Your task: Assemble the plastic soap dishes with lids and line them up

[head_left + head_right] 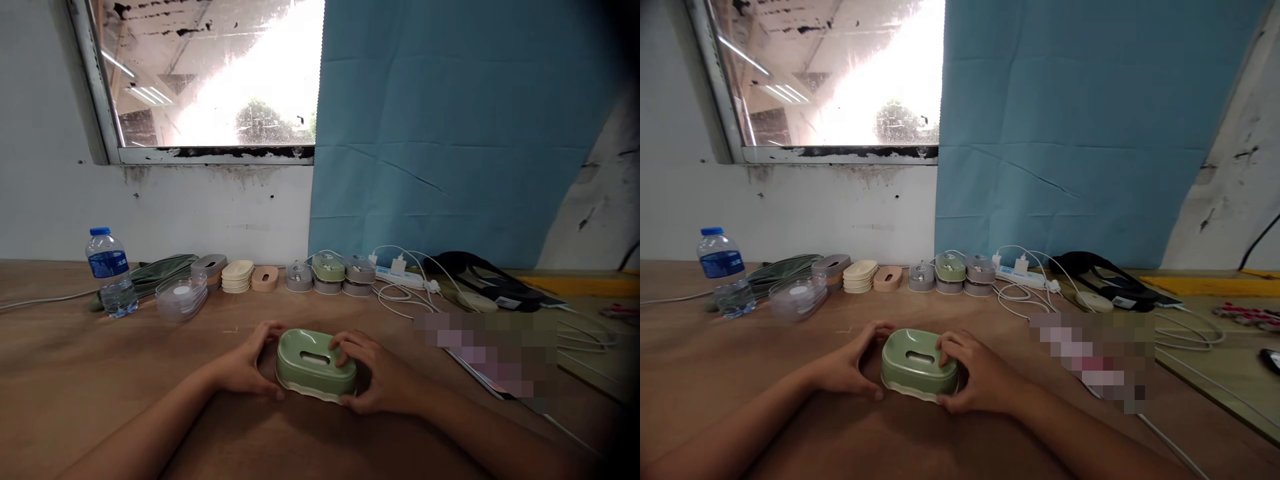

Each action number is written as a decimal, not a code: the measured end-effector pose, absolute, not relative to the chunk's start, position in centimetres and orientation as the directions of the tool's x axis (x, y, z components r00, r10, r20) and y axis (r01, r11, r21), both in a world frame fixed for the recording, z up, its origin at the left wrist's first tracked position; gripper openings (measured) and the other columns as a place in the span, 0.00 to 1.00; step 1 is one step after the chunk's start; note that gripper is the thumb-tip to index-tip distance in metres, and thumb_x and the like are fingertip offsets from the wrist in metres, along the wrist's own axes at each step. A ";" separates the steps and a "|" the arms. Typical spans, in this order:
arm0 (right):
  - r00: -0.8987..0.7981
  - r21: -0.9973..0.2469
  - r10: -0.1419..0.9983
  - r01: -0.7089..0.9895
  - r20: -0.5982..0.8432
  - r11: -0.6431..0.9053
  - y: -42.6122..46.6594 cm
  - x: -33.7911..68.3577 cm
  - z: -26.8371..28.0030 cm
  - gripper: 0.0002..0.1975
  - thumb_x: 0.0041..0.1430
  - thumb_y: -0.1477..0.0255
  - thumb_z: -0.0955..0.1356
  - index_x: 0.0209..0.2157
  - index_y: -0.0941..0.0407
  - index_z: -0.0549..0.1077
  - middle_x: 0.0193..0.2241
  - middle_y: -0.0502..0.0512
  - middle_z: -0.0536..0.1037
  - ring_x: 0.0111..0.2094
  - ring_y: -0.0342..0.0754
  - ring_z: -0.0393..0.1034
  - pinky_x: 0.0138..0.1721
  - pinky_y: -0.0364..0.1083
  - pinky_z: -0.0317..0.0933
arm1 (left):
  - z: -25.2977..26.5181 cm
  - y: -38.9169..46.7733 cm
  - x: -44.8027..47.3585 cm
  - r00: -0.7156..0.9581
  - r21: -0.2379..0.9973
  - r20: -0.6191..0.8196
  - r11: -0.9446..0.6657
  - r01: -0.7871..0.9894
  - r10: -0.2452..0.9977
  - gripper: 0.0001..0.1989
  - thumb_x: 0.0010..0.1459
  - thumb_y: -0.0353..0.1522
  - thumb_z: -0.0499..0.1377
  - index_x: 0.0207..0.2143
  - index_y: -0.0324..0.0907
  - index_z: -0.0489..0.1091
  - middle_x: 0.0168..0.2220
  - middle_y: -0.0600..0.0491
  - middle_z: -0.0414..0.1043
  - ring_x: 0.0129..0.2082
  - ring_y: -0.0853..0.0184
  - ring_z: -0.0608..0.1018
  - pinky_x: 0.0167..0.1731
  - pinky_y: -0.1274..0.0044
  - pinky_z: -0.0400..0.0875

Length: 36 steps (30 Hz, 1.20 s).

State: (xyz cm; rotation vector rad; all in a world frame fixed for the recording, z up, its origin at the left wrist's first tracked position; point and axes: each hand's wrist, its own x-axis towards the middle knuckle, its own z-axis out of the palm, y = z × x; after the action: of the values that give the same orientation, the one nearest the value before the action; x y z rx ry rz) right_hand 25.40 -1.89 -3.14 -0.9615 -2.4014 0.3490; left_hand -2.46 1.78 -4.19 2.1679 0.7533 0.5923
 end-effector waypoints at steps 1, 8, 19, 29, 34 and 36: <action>-0.627 -0.394 0.686 0.563 0.370 0.727 -2.0 25.4 -3.0 0.18 0.34 0.72 0.73 0.30 0.55 0.66 0.42 0.55 0.67 0.44 0.52 0.62 0.45 0.47 0.57 | -4.0 1.7 -2.4 0.747 0.753 0.174 -0.576 0.319 0.642 0.40 0.38 0.37 0.68 0.53 0.47 0.53 0.54 0.47 0.50 0.56 0.58 0.58 0.56 0.65 0.51; -0.749 -0.310 0.586 0.503 0.309 0.807 -2.2 26.0 -2.1 0.16 0.39 0.71 0.72 0.34 0.54 0.69 0.53 0.56 0.58 0.51 0.53 0.58 0.49 0.47 0.57 | -3.5 1.9 -2.5 0.769 0.711 0.218 -0.637 0.297 0.601 0.19 0.45 0.39 0.63 0.41 0.44 0.69 0.48 0.50 0.56 0.52 0.61 0.62 0.55 0.70 0.54; -0.690 -0.537 0.616 0.379 0.380 0.754 -0.4 25.5 -4.9 0.19 0.33 0.72 0.74 0.29 0.56 0.65 0.51 0.59 0.60 0.53 0.54 0.58 0.51 0.49 0.54 | -3.4 2.8 -3.2 0.541 0.744 0.426 -0.621 0.247 0.726 0.13 0.54 0.38 0.56 0.40 0.43 0.68 0.43 0.50 0.62 0.46 0.64 0.67 0.49 0.72 0.60; -0.368 -0.350 0.628 0.591 0.685 0.727 9.2 21.4 -1.9 0.15 0.39 0.69 0.73 0.28 0.57 0.65 0.42 0.59 0.64 0.45 0.54 0.62 0.47 0.52 0.56 | -3.6 5.5 -5.7 -0.254 0.852 0.524 -0.499 0.161 0.813 0.08 0.51 0.36 0.54 0.32 0.41 0.65 0.30 0.56 0.63 0.26 0.71 0.67 0.32 0.77 0.64; -0.262 -0.378 0.635 0.620 0.726 0.687 15.2 18.1 -0.4 0.13 0.40 0.69 0.72 0.27 0.56 0.64 0.36 0.56 0.65 0.40 0.53 0.62 0.43 0.52 0.57 | -4.0 6.3 -6.1 -0.300 0.850 0.526 -0.476 0.226 0.796 0.07 0.50 0.35 0.53 0.31 0.40 0.64 0.28 0.56 0.62 0.25 0.71 0.66 0.30 0.77 0.64; -0.284 -0.389 0.643 0.603 0.711 0.697 16.1 17.1 -0.6 0.13 0.39 0.70 0.72 0.26 0.56 0.64 0.35 0.55 0.67 0.38 0.52 0.63 0.42 0.51 0.58 | -4.3 6.7 -6.4 -0.301 0.827 0.554 -0.471 0.306 0.776 0.06 0.50 0.33 0.53 0.30 0.41 0.64 0.28 0.56 0.61 0.25 0.71 0.66 0.29 0.77 0.65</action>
State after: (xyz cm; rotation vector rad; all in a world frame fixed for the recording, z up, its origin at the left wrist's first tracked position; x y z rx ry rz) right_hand 17.14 16.06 -0.63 -0.9591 -1.9766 0.0545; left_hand -6.40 6.70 -4.28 1.5884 1.3583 1.8281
